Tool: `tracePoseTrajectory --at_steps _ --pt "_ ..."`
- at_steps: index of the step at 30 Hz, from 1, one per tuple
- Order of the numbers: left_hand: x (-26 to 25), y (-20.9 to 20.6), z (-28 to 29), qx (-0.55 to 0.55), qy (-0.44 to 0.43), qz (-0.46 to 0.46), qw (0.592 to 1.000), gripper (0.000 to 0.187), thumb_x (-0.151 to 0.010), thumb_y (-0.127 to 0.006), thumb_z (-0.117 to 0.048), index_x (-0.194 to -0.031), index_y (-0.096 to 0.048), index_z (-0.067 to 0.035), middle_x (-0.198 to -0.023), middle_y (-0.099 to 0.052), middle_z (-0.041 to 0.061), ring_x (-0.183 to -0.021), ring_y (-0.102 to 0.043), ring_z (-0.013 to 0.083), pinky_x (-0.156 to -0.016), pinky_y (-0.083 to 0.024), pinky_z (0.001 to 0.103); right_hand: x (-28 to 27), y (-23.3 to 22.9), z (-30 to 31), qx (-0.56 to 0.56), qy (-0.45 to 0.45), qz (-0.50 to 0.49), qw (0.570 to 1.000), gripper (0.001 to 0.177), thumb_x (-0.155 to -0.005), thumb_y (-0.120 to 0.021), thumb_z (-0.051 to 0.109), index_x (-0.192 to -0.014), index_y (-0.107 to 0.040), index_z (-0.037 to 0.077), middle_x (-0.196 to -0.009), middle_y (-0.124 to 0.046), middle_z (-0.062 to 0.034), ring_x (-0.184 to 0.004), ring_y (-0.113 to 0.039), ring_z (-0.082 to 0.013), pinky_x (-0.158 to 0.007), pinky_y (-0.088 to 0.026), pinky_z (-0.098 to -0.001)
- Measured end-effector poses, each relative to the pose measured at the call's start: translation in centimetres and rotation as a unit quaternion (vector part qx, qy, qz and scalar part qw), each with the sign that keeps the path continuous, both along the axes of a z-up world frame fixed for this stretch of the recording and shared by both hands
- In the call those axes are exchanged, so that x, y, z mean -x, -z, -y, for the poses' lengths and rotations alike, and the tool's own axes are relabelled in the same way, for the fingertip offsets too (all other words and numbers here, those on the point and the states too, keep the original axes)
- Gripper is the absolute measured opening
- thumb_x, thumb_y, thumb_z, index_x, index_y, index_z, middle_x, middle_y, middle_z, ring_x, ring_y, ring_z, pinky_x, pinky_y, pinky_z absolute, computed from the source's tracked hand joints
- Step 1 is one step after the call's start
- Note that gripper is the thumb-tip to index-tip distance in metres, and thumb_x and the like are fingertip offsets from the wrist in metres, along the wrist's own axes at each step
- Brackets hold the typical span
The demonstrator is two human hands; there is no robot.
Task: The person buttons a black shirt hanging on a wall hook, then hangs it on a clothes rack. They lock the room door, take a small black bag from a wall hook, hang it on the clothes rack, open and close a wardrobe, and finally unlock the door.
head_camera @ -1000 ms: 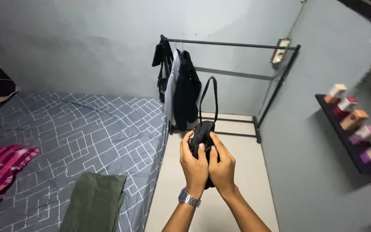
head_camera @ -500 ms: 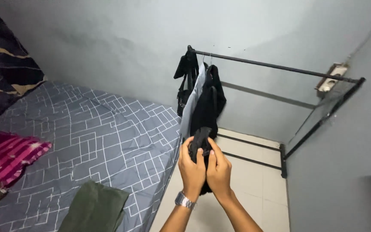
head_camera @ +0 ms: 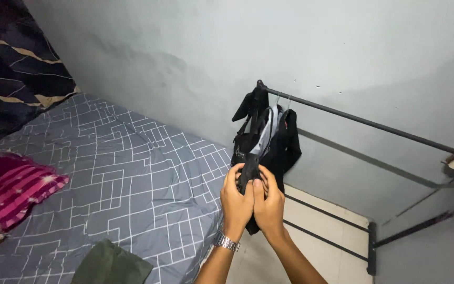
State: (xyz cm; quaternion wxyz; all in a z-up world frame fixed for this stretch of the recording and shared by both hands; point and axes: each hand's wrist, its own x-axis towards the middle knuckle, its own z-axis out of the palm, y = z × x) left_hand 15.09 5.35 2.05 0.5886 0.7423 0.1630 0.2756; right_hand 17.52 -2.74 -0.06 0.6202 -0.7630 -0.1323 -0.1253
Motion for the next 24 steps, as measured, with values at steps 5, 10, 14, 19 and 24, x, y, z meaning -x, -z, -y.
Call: tracePoseTrajectory --at_steps 5,10,14,19,24 --pt "-7.7 0.8 -4.0 -0.046 0.001 -0.015 0.999 0.038 -0.082 -0.075 -0.017 -0.119 -0.07 -0.017 -0.096 -0.073 0.013 -0.091 -0.071 0.0391 -0.077 -0.056 0.045 -6.7 -1.9 -3.8 0.04 0.014 -0.052 0.998 0.048 -0.102 -0.053 0.028 -0.146 -0.054 0.009 -0.137 -0.064 -0.0272 -0.126 -0.062 -0.0442 -0.105 -0.052 -0.0541" --pt "-15.0 -0.2 -8.8 -0.041 0.061 -0.062 0.995 0.031 -0.084 -0.072 -0.021 -0.114 -0.064 -0.02 -0.132 -0.064 0.009 -0.108 -0.068 0.0435 -0.087 -0.057 0.046 -14.5 -2.2 -8.2 0.023 0.059 -0.101 0.993 0.048 -0.1 -0.057 0.018 -0.147 -0.056 0.011 -0.138 -0.063 -0.0266 -0.127 -0.062 -0.042 -0.104 -0.054 -0.0499" --pt "-19.8 -0.7 -11.8 -0.067 0.127 -0.072 0.987 0.034 -0.08 -0.065 -0.005 -0.111 -0.055 -0.015 -0.15 -0.053 0.014 -0.11 -0.067 0.0482 -0.088 -0.056 0.054 -20.0 -1.3 -10.9 0.036 0.102 -0.128 0.986 0.043 -0.097 -0.061 0.012 -0.14 -0.065 0.015 -0.128 -0.069 -0.0222 -0.122 -0.066 -0.0363 -0.102 -0.057 -0.0453" --pt "-23.9 -1.3 -13.5 -0.048 0.156 -0.101 0.981 0.035 -0.078 -0.063 -0.007 -0.111 -0.053 -0.014 -0.156 -0.051 0.015 -0.111 -0.068 0.049 -0.086 -0.057 0.055 -25.4 1.5 -12.1 0.054 0.127 -0.148 0.979 0.041 -0.097 -0.06 0.008 -0.134 -0.071 0.019 -0.113 -0.076 -0.0161 -0.112 -0.072 -0.0319 -0.095 -0.061 -0.0415" --pt "-28.9 -0.3 -14.5 -0.027 0.116 -0.189 0.975 0.063 -0.094 -0.046 -0.052 -0.143 -0.051 -0.011 -0.15 -0.055 0.013 -0.126 -0.061 0.0409 -0.1 -0.052 0.05 -29.9 3.6 -12.2 0.125 0.14 -0.085 0.979 0.04 -0.09 -0.062 0.006 -0.122 -0.078 0.023 -0.111 -0.081 -0.0032 -0.104 -0.075 -0.026 -0.087 -0.061 -0.0393"
